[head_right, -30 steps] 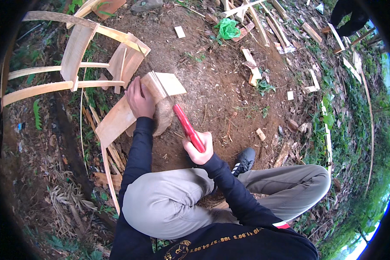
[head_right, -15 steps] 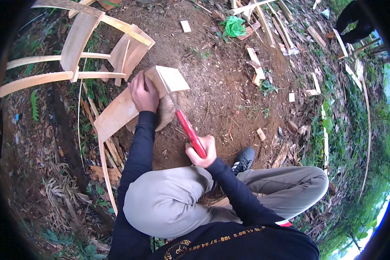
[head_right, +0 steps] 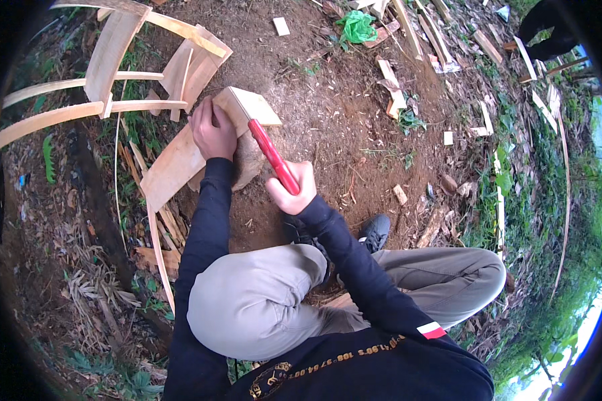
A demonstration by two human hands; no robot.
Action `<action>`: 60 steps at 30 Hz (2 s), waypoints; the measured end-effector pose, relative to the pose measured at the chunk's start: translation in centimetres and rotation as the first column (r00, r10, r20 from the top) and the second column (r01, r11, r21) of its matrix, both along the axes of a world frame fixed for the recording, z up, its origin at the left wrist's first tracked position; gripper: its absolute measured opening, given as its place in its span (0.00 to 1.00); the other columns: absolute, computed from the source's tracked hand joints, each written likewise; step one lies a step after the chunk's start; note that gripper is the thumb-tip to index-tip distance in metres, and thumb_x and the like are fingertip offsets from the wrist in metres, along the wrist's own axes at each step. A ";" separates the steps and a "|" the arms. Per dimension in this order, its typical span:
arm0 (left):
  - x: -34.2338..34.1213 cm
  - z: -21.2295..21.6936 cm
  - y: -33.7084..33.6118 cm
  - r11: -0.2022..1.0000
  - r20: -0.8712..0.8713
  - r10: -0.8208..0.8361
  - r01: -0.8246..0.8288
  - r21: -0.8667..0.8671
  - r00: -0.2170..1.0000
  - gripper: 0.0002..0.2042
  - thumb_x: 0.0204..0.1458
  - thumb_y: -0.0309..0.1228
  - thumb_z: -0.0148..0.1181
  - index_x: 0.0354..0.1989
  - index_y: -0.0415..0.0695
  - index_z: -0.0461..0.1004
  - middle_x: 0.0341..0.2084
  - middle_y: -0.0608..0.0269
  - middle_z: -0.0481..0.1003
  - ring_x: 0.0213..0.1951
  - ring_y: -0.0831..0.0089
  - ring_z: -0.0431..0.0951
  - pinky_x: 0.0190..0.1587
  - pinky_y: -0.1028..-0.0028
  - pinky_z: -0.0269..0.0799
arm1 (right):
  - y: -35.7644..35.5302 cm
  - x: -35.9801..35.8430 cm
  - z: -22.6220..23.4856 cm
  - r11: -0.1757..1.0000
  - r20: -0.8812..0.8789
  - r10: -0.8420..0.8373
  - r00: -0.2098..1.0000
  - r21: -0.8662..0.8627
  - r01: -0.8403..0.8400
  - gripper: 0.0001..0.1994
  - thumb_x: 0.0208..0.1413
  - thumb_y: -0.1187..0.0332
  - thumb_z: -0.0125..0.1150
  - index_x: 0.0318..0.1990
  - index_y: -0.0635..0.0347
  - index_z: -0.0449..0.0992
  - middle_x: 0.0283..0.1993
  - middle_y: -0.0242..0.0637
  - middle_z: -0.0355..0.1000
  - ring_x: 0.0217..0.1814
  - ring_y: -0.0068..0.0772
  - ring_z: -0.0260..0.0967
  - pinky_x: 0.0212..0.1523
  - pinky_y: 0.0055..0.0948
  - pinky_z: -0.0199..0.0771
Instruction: The person uses a red hand saw to cut a rectangular piece of wood into smaller sections. They then pick up the cut pieces, inspect the edges, and place them on a wooden frame structure nearby. The person repeats the cutting process on another piece of wood.
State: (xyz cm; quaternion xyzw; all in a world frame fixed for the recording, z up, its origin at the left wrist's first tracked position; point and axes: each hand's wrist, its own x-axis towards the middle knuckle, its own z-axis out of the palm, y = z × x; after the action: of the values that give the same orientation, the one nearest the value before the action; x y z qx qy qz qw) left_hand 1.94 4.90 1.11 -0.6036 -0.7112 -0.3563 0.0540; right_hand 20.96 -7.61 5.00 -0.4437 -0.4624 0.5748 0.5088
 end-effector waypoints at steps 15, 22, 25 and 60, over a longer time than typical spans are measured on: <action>-0.1 0.1 -0.6 0.999 -0.073 0.015 -0.012 0.035 0.997 0.15 0.62 0.33 0.51 0.51 0.39 0.78 0.50 0.52 0.79 0.56 0.54 0.76 0.67 0.53 0.60 | -7.1 3.1 0.4 0.998 0.069 0.004 0.998 0.060 -0.008 0.11 0.52 0.77 0.57 0.21 0.60 0.63 0.16 0.27 0.60 0.18 0.16 0.59 0.21 0.25 0.60; 0.1 -0.1 -0.5 0.998 -0.046 -0.001 0.004 0.063 0.999 0.16 0.61 0.32 0.51 0.52 0.39 0.78 0.50 0.50 0.79 0.56 0.53 0.76 0.67 0.51 0.60 | -5.2 3.0 -0.9 0.995 0.046 0.025 0.999 0.099 -0.030 0.12 0.51 0.75 0.59 0.19 0.60 0.63 0.14 0.29 0.56 0.15 0.19 0.53 0.19 0.30 0.55; 0.1 0.0 -0.5 0.999 -0.055 -0.016 0.018 0.031 0.998 0.16 0.61 0.32 0.51 0.51 0.39 0.78 0.50 0.51 0.78 0.56 0.54 0.76 0.70 0.48 0.56 | -7.1 3.8 -1.3 0.998 0.027 0.024 0.999 0.060 -0.025 0.14 0.49 0.75 0.60 0.18 0.58 0.62 0.14 0.27 0.54 0.15 0.19 0.51 0.19 0.30 0.53; 7.1 6.7 5.2 0.651 -0.572 -0.565 -0.105 -0.752 0.595 0.14 0.50 0.41 0.69 0.42 0.48 0.85 0.46 0.53 0.81 0.54 0.59 0.79 0.72 0.41 0.46 | -5.5 21.7 11.0 0.987 0.785 -0.116 0.609 0.024 0.157 0.11 0.54 0.69 0.64 0.23 0.64 0.72 0.12 0.40 0.60 0.11 0.33 0.61 0.20 0.32 0.62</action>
State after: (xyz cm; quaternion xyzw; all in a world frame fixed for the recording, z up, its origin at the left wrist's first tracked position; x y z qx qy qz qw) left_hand 9.01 10.14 7.84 -0.7594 -0.6007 0.2429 0.0590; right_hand 42.63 -13.09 15.96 -0.6955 -0.5889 0.2940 0.2882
